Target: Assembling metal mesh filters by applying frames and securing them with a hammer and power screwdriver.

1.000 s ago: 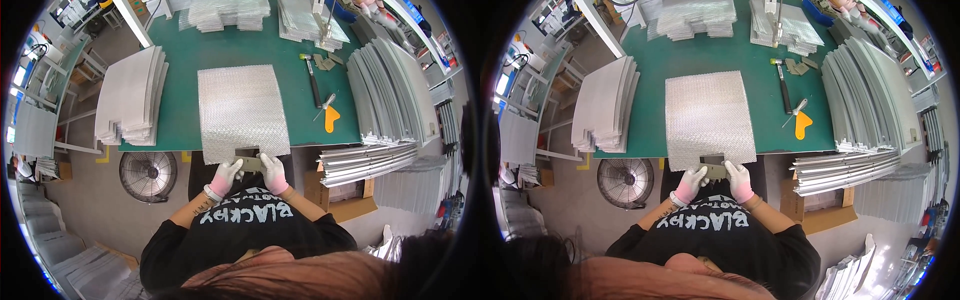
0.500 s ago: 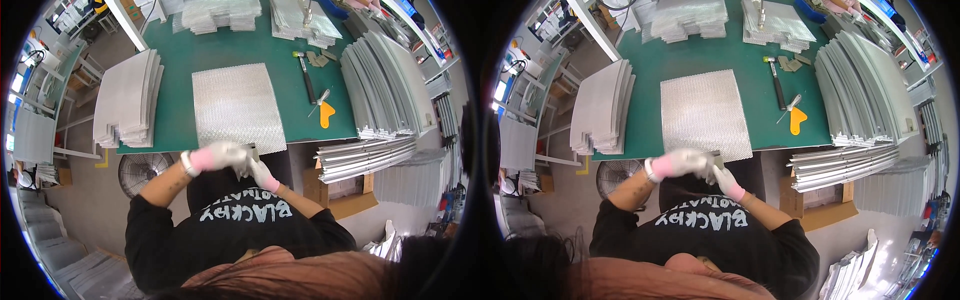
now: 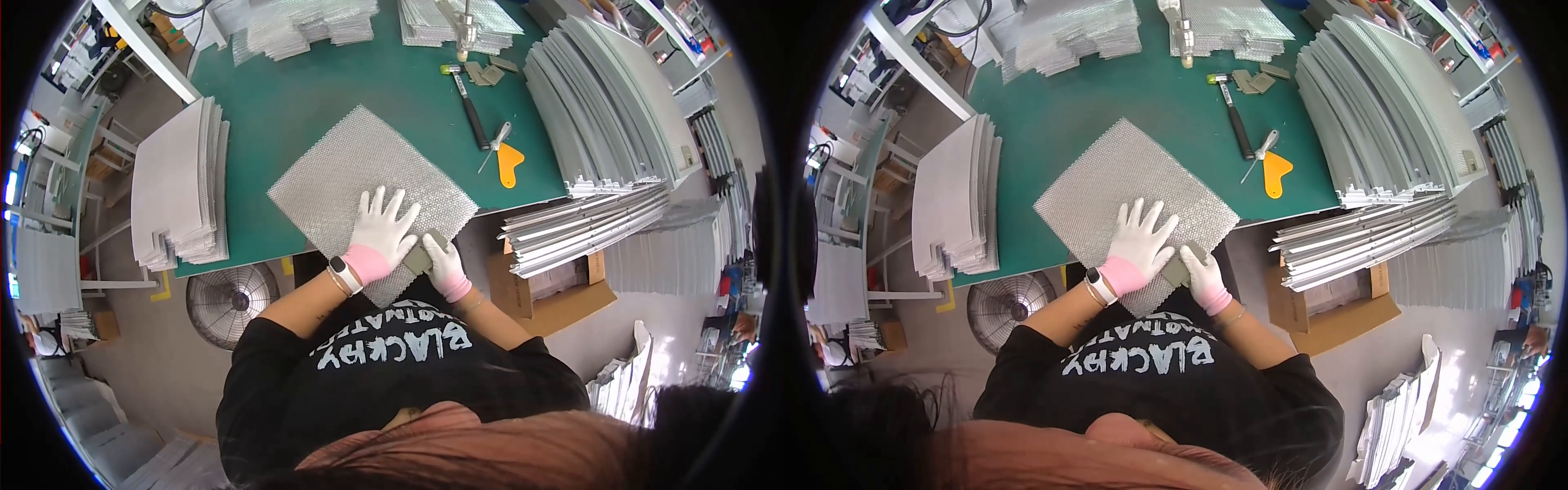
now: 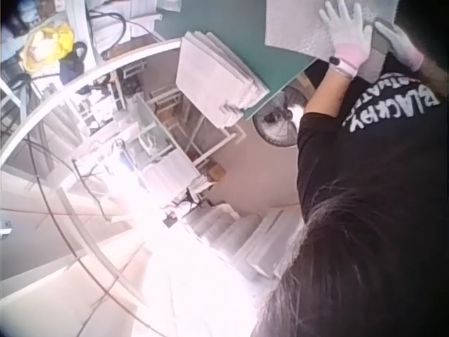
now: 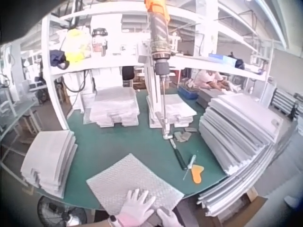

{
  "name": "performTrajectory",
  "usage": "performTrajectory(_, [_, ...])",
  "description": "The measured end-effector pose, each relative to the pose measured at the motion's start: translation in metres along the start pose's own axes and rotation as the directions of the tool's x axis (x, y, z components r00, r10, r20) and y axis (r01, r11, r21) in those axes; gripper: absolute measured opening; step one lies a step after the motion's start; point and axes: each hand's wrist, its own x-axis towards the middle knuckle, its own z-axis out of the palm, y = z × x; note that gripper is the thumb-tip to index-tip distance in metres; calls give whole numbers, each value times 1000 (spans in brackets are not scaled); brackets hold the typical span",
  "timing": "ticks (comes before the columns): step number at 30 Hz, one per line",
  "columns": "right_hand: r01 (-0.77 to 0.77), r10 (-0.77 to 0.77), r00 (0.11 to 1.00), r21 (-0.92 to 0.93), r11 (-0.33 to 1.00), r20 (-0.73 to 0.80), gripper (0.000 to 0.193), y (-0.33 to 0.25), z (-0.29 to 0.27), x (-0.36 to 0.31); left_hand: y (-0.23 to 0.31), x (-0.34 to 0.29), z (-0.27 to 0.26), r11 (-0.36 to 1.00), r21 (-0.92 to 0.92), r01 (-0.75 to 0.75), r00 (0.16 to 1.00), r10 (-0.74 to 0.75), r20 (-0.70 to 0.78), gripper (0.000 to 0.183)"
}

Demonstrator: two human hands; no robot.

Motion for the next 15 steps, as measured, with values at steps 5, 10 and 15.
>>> performTrajectory(5, [62, -52, 992, 87, 994, -119, 16, 10, 8, -4, 5, -1, -1, 1000, -29, -3, 1000, 3, 12, 58])
performTrajectory(10, [-35, 34, 999, -50, 998, -15, 31, 14, 6, 11, -2, 4, 1, 1000, 6, -19, 1000, 19, 10, 56])
performTrajectory(15, [430, 230, 751, -722, 542, 619, 57, -32, -23, 28, -68, 42, -14, 962, 47, -268, 963, 265, 52, 43])
